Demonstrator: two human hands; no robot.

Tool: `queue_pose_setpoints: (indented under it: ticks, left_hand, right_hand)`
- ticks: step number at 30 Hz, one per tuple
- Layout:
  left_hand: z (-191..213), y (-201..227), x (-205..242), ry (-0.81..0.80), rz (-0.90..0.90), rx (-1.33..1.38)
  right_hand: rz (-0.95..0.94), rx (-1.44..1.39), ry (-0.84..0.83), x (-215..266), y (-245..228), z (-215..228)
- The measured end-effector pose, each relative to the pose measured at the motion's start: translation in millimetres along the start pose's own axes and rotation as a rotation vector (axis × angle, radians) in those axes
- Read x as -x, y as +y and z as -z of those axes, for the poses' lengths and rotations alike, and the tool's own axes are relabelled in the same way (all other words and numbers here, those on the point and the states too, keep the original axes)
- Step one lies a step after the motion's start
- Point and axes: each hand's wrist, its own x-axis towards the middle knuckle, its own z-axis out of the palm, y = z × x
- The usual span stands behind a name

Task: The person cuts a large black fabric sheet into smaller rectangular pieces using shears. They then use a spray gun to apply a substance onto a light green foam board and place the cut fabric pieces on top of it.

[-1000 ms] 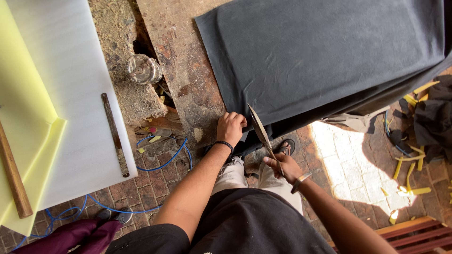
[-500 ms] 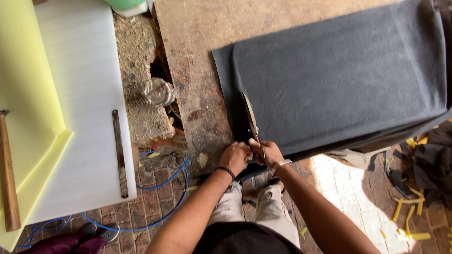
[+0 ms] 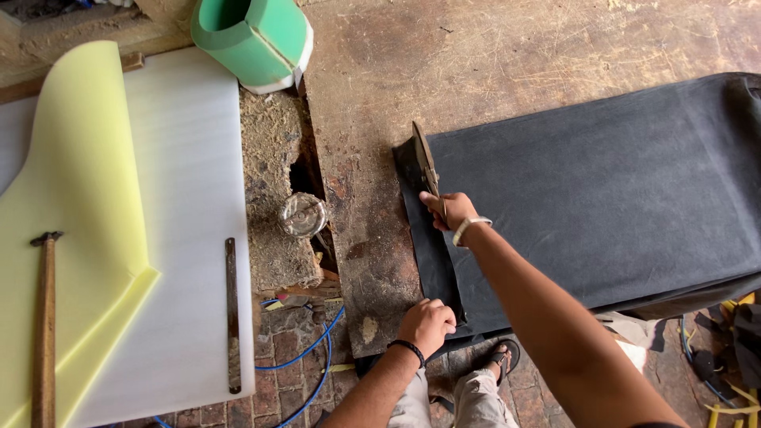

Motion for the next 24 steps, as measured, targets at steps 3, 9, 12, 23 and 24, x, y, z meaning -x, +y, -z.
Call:
queue_pose_setpoints:
  ticks: [3,9,12,23,24]
  left_hand:
    - [10,7,-2,-0.012,0.005,0.036]
    - [36,22,-30,-0.029,0.178,0.106]
    - [30,50,-62,0.167,-0.020,-0.021]
    - [-117,202,-166,-0.044,-0.343,-0.302]
    - [-135,217,-174,-0.041,-0.329,-0.323]
  right_hand:
    - [-0.009,0.006,-0.003,37,31,12]
    - [-0.055,-0.126,0.152,133,141,95]
    - [-0.132,-0.239,0.325,170,194,161]
    - [-0.165,-0.578,0.619,245,351,371]
    - [-0.187,-0.576,0.603,246,357,390]
